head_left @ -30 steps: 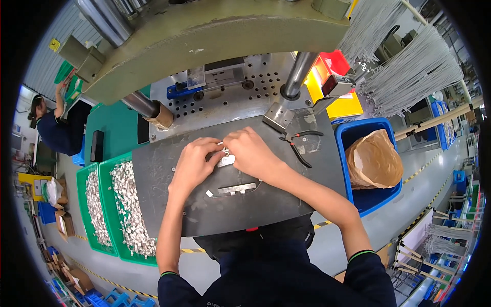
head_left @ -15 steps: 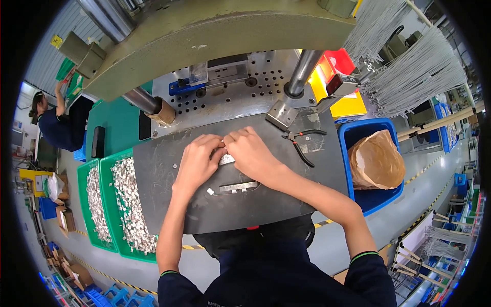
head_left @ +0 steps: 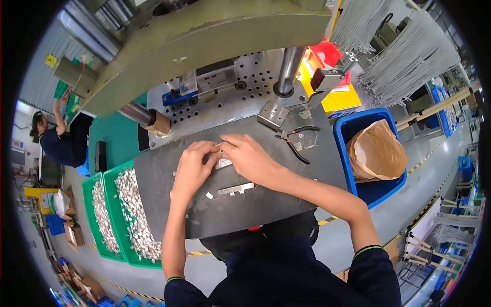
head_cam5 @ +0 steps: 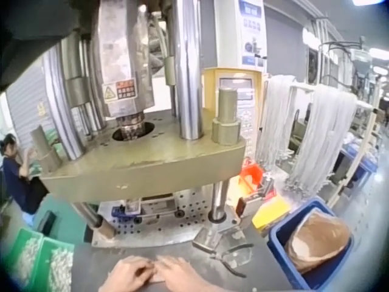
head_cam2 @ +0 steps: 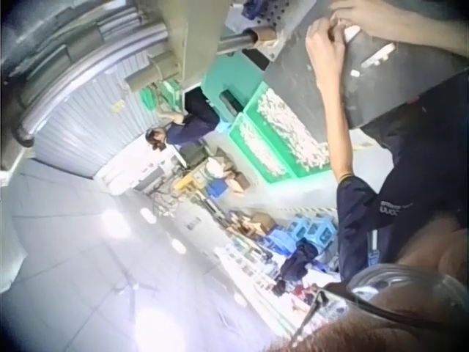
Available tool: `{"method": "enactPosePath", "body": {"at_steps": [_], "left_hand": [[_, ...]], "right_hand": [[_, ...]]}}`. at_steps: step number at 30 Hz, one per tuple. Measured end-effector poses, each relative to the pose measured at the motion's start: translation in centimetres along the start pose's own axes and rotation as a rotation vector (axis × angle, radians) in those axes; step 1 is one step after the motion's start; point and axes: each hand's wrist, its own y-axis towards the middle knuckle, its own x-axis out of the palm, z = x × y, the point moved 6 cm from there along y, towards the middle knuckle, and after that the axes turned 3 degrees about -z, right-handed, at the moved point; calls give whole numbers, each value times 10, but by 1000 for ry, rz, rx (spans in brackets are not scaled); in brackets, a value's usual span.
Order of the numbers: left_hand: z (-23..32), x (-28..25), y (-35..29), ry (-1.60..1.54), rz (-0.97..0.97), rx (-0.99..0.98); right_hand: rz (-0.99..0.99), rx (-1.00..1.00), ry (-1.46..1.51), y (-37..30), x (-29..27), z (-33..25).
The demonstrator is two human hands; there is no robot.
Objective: The person assembles electronic or mechanical components by hand, pressing plastic parts and metal housings together using a small press machine.
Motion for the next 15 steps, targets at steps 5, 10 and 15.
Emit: {"method": "enactPosePath", "body": {"at_steps": [5, 10, 15], "left_hand": [[20, -8, -6, 212, 49, 64], [63, 23, 45, 118, -107, 221], [56, 77, 132, 169, -161, 478]], "right_hand": [[237, 119, -1, -68, -59, 19], [213, 449, -209, -124, -89, 66], [158, 317, -261, -132, -76, 84]]}}
